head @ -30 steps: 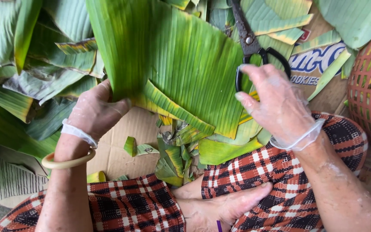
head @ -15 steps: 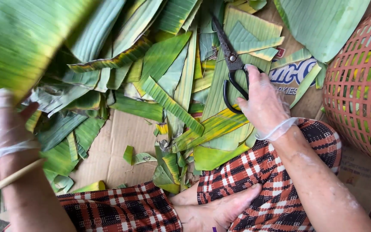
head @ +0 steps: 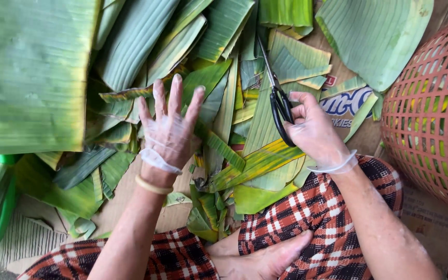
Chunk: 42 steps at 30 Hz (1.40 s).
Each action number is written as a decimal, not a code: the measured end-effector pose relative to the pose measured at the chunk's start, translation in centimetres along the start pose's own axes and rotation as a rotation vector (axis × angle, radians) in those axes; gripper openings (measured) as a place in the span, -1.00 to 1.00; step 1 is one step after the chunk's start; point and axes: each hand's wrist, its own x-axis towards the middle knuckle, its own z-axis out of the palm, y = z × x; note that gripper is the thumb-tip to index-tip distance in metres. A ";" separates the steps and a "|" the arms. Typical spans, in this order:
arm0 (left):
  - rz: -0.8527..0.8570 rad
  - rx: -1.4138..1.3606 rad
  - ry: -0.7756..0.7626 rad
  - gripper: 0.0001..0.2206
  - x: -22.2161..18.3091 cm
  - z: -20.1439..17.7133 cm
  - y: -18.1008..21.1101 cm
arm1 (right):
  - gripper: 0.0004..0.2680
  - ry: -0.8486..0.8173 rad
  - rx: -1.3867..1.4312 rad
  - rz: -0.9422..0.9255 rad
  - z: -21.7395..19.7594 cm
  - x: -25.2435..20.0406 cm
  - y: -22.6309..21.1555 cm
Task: Trimming and preparing banana leaves into uniform shapes using scissors
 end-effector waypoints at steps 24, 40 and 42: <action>-0.185 -0.613 0.521 -0.74 11.7 -4.5 -13.3 | -0.82 -0.078 1.089 0.062 -4.1 -3.8 1.1; -0.448 -0.566 -0.223 -0.49 7.1 -7.9 -7.9 | -0.83 0.025 0.791 0.094 -3.6 -3.7 -0.3; -0.299 -0.489 -0.081 -0.48 4.5 -6.2 -7.5 | -0.81 0.028 0.821 0.080 -3.5 -3.3 0.2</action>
